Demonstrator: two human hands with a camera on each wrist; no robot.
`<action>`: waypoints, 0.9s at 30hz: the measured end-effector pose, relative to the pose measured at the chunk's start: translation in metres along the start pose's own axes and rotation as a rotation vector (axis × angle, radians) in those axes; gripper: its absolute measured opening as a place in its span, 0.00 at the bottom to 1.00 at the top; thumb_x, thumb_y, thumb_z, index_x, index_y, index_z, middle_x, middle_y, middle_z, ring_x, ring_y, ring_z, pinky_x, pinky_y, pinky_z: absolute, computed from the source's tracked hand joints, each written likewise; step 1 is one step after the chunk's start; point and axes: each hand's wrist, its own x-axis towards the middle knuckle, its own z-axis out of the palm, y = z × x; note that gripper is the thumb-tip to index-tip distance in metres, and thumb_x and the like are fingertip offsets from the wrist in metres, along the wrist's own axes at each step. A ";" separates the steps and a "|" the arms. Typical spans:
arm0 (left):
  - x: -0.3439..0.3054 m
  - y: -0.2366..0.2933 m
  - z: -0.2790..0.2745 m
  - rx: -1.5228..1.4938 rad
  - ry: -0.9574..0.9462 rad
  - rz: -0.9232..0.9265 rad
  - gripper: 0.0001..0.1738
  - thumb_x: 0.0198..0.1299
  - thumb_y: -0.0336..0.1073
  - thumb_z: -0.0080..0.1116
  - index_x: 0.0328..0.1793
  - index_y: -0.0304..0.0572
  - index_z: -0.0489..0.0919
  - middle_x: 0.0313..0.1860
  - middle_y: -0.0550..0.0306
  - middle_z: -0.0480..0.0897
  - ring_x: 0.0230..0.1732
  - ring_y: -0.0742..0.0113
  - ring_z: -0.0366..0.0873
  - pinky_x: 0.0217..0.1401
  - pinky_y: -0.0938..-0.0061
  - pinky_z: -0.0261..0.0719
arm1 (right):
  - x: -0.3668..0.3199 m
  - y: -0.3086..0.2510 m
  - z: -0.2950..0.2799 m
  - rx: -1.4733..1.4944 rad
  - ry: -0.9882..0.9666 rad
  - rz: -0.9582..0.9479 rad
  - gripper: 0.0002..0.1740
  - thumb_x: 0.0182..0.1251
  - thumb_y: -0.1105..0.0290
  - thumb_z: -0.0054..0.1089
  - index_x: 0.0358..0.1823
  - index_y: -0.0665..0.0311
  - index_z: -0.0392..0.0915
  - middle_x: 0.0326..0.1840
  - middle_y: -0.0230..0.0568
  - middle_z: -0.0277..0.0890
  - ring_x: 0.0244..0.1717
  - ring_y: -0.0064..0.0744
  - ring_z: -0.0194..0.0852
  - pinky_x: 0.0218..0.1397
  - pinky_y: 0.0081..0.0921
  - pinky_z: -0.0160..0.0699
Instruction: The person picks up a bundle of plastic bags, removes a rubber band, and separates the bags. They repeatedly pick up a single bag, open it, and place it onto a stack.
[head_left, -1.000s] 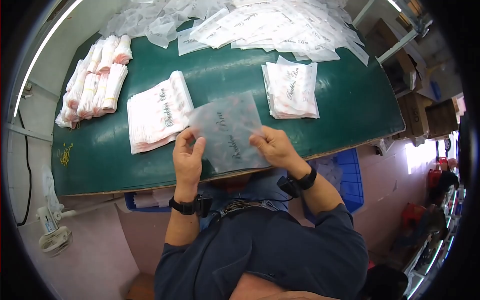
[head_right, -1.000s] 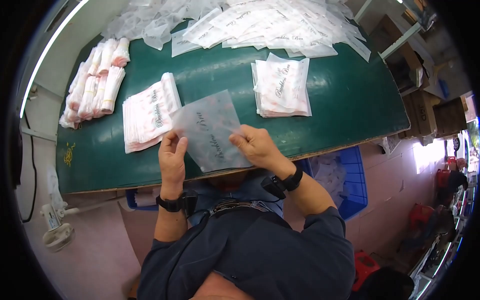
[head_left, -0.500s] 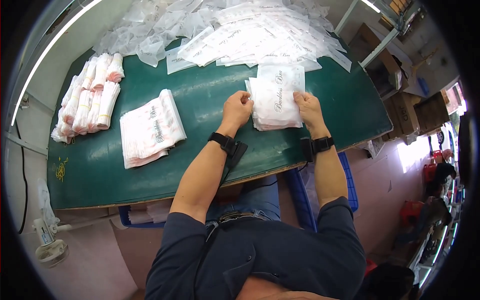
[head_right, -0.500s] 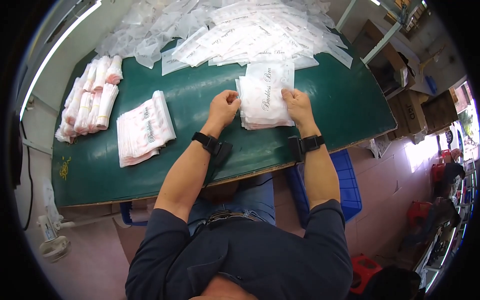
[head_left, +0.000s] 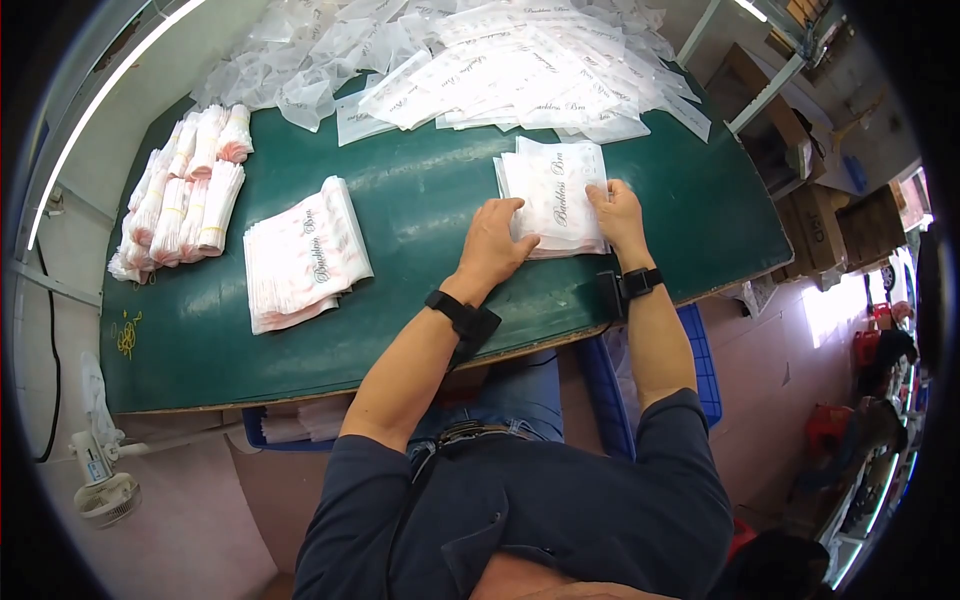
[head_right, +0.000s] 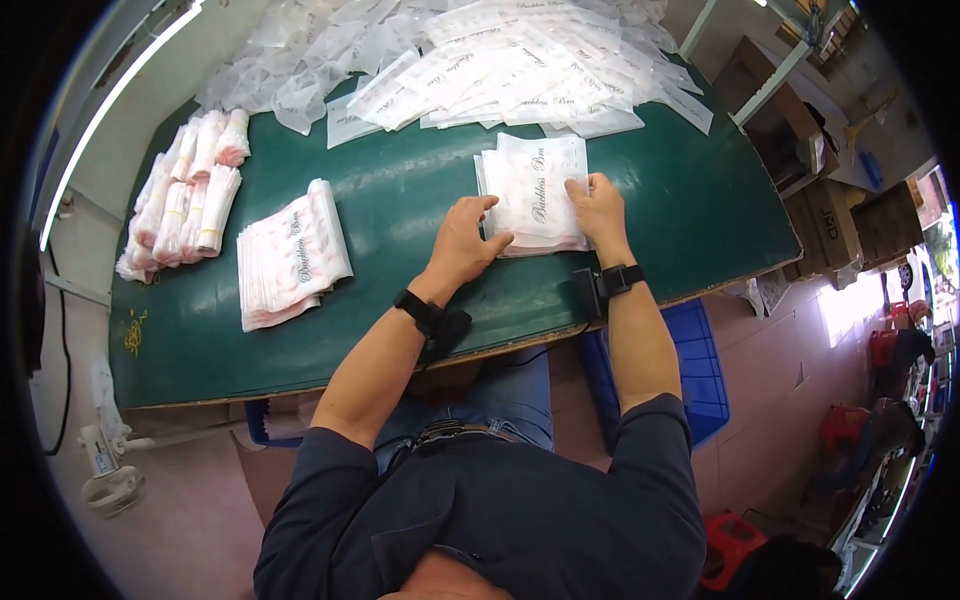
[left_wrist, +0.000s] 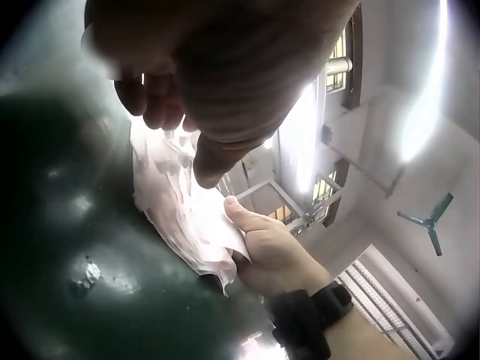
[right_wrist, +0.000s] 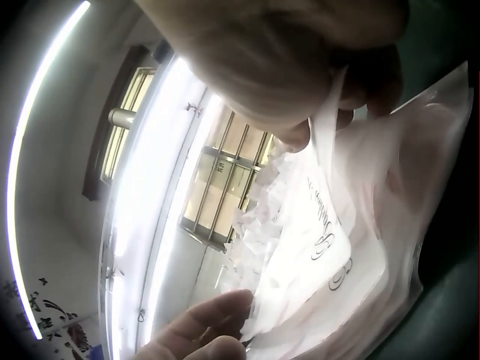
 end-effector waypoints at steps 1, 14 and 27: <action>-0.001 0.001 0.001 0.005 -0.030 -0.023 0.29 0.58 0.37 0.78 0.66 0.39 0.84 0.57 0.47 0.85 0.56 0.49 0.83 0.64 0.57 0.82 | -0.001 0.000 0.001 0.000 0.000 0.000 0.21 0.75 0.59 0.73 0.55 0.72 0.86 0.44 0.49 0.92 0.41 0.33 0.90 0.48 0.32 0.86; -0.005 0.019 -0.011 0.033 -0.207 -0.017 0.27 0.56 0.36 0.80 0.62 0.40 0.86 0.55 0.47 0.87 0.58 0.44 0.82 0.65 0.55 0.81 | -0.008 0.006 0.005 -0.403 0.107 -0.218 0.28 0.76 0.50 0.65 0.65 0.65 0.83 0.60 0.58 0.87 0.60 0.61 0.86 0.63 0.48 0.84; -0.008 0.015 -0.008 -0.047 -0.150 0.021 0.28 0.59 0.33 0.77 0.66 0.39 0.83 0.71 0.38 0.81 0.72 0.39 0.79 0.76 0.55 0.78 | -0.016 -0.007 0.007 -0.529 0.067 -0.259 0.26 0.80 0.50 0.61 0.65 0.63 0.83 0.59 0.52 0.84 0.59 0.60 0.84 0.62 0.48 0.84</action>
